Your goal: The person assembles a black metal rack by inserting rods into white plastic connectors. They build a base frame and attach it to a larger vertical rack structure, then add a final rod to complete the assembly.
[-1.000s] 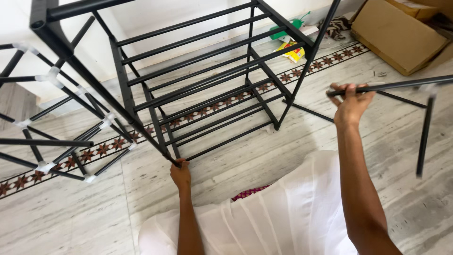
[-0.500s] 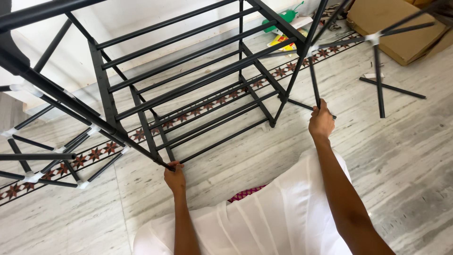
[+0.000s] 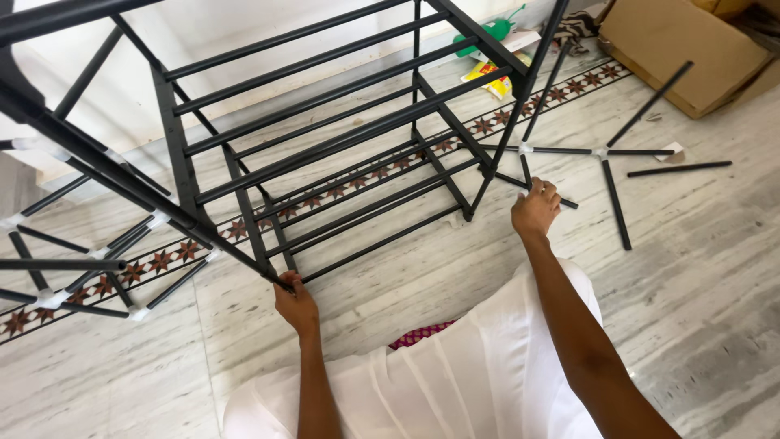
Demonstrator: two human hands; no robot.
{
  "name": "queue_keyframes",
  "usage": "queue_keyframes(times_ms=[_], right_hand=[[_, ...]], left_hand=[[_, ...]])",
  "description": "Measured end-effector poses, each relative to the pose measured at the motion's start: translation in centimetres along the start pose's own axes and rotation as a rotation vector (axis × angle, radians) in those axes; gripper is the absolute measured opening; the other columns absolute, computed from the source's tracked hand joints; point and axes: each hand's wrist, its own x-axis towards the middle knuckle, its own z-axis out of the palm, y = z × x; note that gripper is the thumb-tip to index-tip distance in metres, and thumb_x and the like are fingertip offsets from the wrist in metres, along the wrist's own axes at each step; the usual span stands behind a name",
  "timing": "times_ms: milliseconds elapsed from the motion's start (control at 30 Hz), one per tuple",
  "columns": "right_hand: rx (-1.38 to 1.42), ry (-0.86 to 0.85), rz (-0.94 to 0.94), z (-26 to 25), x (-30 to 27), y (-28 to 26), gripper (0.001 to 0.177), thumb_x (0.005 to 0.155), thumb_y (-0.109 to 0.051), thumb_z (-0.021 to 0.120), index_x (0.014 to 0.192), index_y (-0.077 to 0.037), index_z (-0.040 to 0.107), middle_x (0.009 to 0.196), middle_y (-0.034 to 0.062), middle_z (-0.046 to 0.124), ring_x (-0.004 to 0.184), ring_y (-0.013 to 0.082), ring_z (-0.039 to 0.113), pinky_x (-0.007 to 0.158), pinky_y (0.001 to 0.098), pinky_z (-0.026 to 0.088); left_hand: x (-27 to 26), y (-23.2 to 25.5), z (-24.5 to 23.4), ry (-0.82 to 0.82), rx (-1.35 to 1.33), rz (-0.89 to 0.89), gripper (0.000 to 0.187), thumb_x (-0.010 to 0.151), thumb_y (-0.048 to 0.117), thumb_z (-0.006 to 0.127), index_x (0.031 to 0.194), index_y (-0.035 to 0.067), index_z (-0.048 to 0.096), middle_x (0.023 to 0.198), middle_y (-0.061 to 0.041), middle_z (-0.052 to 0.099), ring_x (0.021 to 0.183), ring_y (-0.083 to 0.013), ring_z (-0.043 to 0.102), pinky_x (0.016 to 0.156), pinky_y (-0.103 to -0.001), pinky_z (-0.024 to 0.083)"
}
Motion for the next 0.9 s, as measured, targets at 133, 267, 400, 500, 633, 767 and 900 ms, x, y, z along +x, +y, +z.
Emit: queue_keyframes(times_ms=[133,267,400,500,633,767,900], right_hand=[[0.315,-0.182,-0.277,2.2,-1.2,-1.8,0.052,0.096,-0.017,0.071,0.143,-0.003,0.052,0.136,0.0238,0.057,0.124,0.0418,0.054,0.103,0.0475,0.045],[0.527,-0.395,-0.102,5.8,-3.4,-3.9,0.053,0.091,-0.017,0.068,0.140,-0.009,0.052,0.123,0.0182,0.067,0.114,0.0346,0.064,0.097,0.0430,0.049],[0.461,-0.306,0.108,8.5,-4.9,-5.4,0.028,0.104,-0.027,0.060,0.126,-0.011,0.065,0.111,0.0161,0.073,0.105,0.0366,0.069,0.091,0.0464,0.052],[0.446,-0.317,0.120,8.5,-4.5,-4.8,0.029,0.109,-0.034,0.057,0.117,-0.007,0.066,0.106,0.0175,0.074,0.102,0.0394,0.069,0.089,0.0486,0.051],[0.457,-0.152,0.041,7.8,-4.5,-5.5,0.032,0.109,-0.034,0.058,0.112,-0.003,0.065,0.102,0.0186,0.070,0.096,0.0418,0.065,0.082,0.0515,0.049],[0.622,-0.037,-0.036,5.3,-4.3,-5.3,0.035,0.112,-0.032,0.053,0.108,0.000,0.063,0.093,0.0139,0.068,0.085,0.0341,0.065,0.077,0.0471,0.050],[0.696,-0.003,-0.028,2.3,-4.8,-5.3,0.035,0.112,-0.033,0.054,0.109,0.000,0.064,0.086,0.0155,0.066,0.077,0.0281,0.061,0.073,0.0438,0.048]], left_hand=[[-0.6,-2.0,-0.4,0.087,0.411,0.134,0.032,0.088,0.012,0.071,0.115,-0.002,0.063,0.104,-0.020,0.068,0.092,-0.0357,0.064,0.083,-0.047,0.051],[-0.9,-2.7,-1.0,0.076,0.562,0.292,0.038,0.088,0.017,0.074,0.117,-0.002,0.059,0.100,-0.021,0.068,0.091,-0.0401,0.064,0.086,-0.055,0.048],[-1.0,-0.2,-1.0,-0.110,0.456,-0.156,0.018,0.106,0.023,0.053,0.108,0.009,0.063,0.096,-0.013,0.069,0.089,-0.0353,0.064,0.077,-0.048,0.049],[-1.6,2.7,-1.3,-0.114,0.427,-0.146,0.020,0.107,0.026,0.051,0.106,0.009,0.062,0.090,-0.012,0.068,0.084,-0.0328,0.064,0.075,-0.045,0.049],[-1.1,5.8,-2.6,-0.082,0.472,-0.013,0.023,0.106,0.027,0.051,0.100,0.008,0.062,0.086,-0.010,0.066,0.082,-0.0309,0.062,0.072,-0.045,0.047],[-0.9,7.3,-2.7,0.042,0.443,0.258,0.031,0.110,0.030,0.050,0.096,0.003,0.059,0.091,-0.013,0.060,0.083,-0.0318,0.056,0.070,-0.045,0.045],[-1.5,7.9,-3.2,0.062,0.296,0.313,0.032,0.112,0.029,0.051,0.097,0.003,0.061,0.093,-0.012,0.059,0.086,-0.0285,0.054,0.073,-0.041,0.045]])
